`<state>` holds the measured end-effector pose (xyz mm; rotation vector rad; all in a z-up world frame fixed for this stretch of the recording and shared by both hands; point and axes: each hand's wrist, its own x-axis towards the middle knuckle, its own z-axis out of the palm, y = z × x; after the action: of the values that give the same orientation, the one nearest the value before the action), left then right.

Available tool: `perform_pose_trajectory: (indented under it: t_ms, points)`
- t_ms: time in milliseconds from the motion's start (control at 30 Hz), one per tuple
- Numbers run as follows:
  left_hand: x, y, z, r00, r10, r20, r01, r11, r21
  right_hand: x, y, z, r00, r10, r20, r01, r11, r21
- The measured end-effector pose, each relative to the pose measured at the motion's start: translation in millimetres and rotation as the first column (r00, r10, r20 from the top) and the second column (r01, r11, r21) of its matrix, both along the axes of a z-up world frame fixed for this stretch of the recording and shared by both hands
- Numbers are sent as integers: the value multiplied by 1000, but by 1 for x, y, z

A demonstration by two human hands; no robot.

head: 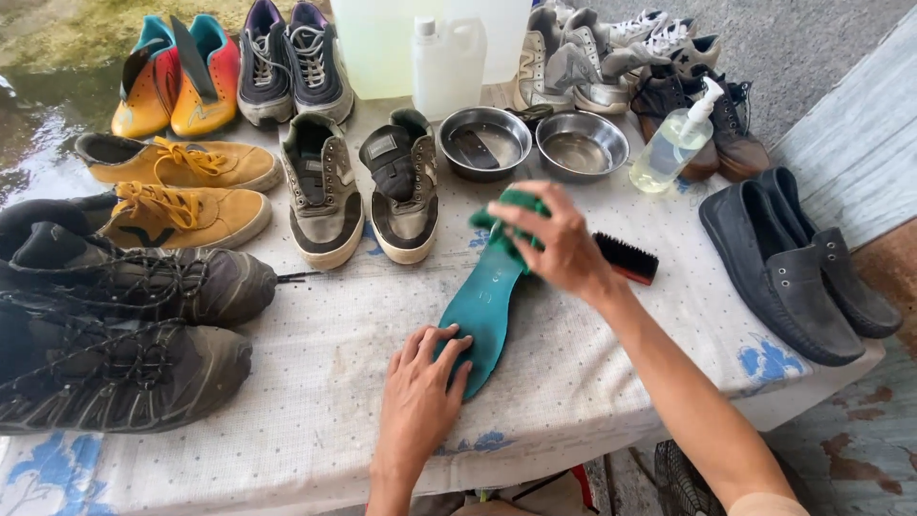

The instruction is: The person cleans a teal shoe insole by scrubbing it with a green cloth and a red brush. They dip the brush into a metal bowl of water and continue scrubbing the insole on a table covered with a white cloth, surrounded by various shoes.

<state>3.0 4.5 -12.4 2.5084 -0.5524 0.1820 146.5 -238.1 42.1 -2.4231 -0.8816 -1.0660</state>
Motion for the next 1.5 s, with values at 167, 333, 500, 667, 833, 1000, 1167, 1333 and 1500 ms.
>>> perform_pose_trajectory:
  t_ms: [167, 333, 500, 667, 833, 1000, 1167, 1333, 1500]
  points:
    - [0, 0, -3, 995, 8, 99, -11, 999, 33, -54, 36, -37, 950, 261, -174, -294, 934, -203]
    - [-2, 1, 1, 996, 6, 89, -8, 1000, 23, -49, 36, -35, 972, 170, -163, -203, 955, -218]
    - [-2, 0, 1, 996, -3, 93, -1, 999, 40, -14, 30, -45, 983, 54, -174, -79, 987, -140]
    - [-3, 0, 1, 996, 0, 84, -2, 1000, 19, 21, 14, -50, 961, -174, -217, 155, 982, -105]
    - [-2, 0, -1, 997, 7, 73, -8, 1000, 17, 53, -4, -57, 931, -252, -266, 231, 967, -108]
    - [1, -1, 1, 999, 17, 51, -18, 1000, 13, 71, -10, -40, 925, -255, -283, 216, 963, -161]
    - [-2, 0, -4, 998, 18, 63, -19, 1000, 5, 25, 9, 7, 986, -120, -112, 138, 977, 165]
    - [0, -1, -3, 988, 24, 152, -27, 1000, 15, -32, 39, -15, 964, 150, -218, -169, 983, -72]
    - [-2, -2, -5, 986, 41, 164, -48, 998, 35, -49, 43, -44, 976, 92, -197, -133, 970, -206]
